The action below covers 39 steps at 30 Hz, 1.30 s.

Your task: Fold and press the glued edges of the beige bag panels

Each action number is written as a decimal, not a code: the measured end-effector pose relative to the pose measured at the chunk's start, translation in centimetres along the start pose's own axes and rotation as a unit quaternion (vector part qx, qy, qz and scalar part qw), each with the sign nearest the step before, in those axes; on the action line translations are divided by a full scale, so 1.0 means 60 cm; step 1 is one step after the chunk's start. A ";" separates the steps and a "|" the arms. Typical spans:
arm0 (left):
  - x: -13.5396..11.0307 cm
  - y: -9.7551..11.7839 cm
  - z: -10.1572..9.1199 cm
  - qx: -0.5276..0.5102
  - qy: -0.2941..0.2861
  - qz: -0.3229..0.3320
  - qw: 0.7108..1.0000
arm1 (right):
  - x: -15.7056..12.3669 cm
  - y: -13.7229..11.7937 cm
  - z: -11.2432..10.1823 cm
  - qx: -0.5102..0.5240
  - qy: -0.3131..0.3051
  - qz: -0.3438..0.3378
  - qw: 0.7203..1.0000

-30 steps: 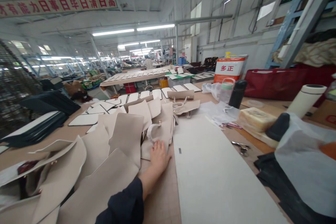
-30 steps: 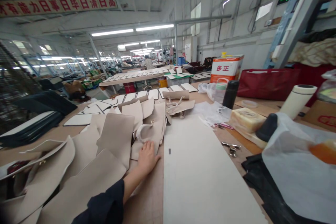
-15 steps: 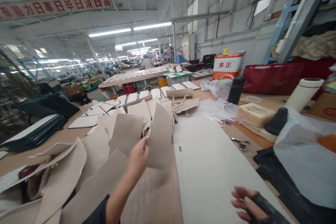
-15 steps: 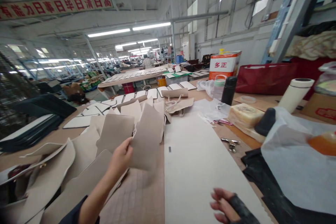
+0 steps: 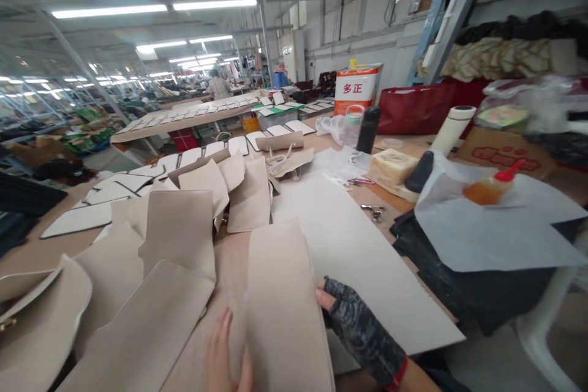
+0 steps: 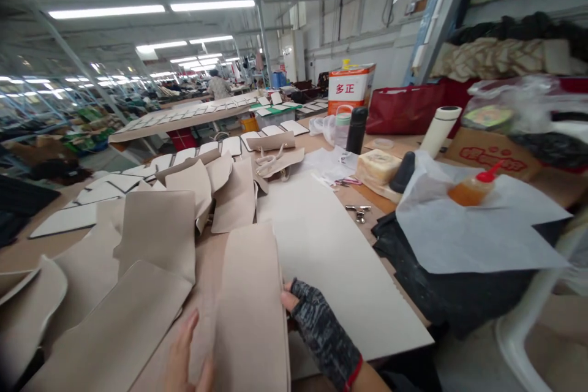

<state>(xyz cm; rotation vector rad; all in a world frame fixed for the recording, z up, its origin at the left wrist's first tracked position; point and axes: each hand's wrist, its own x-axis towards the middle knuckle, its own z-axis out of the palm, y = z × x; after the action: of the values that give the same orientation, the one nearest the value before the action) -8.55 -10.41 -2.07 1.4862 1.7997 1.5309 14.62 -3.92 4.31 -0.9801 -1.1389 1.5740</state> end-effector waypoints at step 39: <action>0.043 0.116 0.056 -0.048 -0.217 -0.167 0.961 | 0.032 0.029 0.065 0.024 -0.125 0.146 0.981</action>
<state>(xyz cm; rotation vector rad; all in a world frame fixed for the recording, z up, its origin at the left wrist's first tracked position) -3.62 -7.43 3.67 1.2687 1.5872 1.0190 10.08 -3.21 3.48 -0.9707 -1.1585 1.9963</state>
